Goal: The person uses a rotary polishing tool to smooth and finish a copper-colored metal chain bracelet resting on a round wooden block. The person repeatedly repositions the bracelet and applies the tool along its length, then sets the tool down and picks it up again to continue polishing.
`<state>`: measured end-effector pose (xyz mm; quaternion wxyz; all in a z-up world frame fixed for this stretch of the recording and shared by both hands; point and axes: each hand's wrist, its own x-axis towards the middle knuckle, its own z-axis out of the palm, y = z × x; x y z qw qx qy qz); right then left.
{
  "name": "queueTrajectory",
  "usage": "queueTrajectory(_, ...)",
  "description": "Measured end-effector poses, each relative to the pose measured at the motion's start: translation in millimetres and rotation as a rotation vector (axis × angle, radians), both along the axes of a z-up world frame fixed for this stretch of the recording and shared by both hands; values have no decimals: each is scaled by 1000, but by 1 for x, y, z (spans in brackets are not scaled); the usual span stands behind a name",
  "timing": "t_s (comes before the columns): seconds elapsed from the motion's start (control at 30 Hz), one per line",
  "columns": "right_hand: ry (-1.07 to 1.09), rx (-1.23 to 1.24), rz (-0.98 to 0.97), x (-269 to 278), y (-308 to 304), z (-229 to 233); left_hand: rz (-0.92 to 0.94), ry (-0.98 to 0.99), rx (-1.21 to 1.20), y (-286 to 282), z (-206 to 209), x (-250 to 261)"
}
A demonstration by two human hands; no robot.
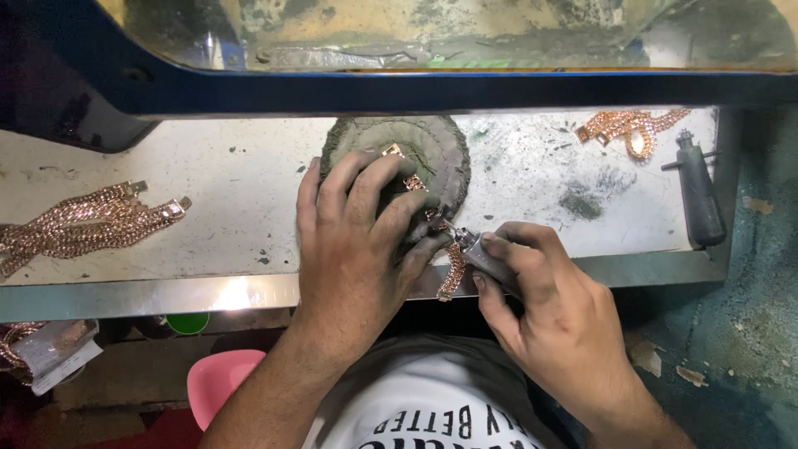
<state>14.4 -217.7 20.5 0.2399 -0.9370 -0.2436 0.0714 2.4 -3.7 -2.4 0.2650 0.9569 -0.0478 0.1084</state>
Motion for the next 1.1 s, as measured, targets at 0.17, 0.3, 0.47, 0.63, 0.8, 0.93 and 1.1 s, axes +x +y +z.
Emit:
queueTrajectory(0.17, -20, -91, 19, -1, 1, 1, 0, -4, -2, -1, 1, -1)
queueTrajectory(0.3, -60, -98, 36, 0, 2, 1, 3, -6, 20, -1, 0, -1)
queueTrajectory(0.47, 117, 62, -81, 20, -8, 6, 4, 2, 43, -2, -1, 1)
queueTrajectory(0.63, 311, -159, -354, 73, 6, 29, -39, -12, 38, 0, -2, -3)
queueTrajectory(0.8, -66, -231, -209, 91, -14, -2, -37, -23, 19, 0, 1, -4)
queueTrajectory(0.93, 79, -259, -361, 85, -7, 23, -20, -17, -20, -1, 2, -5)
queueTrajectory(1.1, 195, 57, -294, 19, -13, 9, -28, -48, 19, -2, 5, -3)
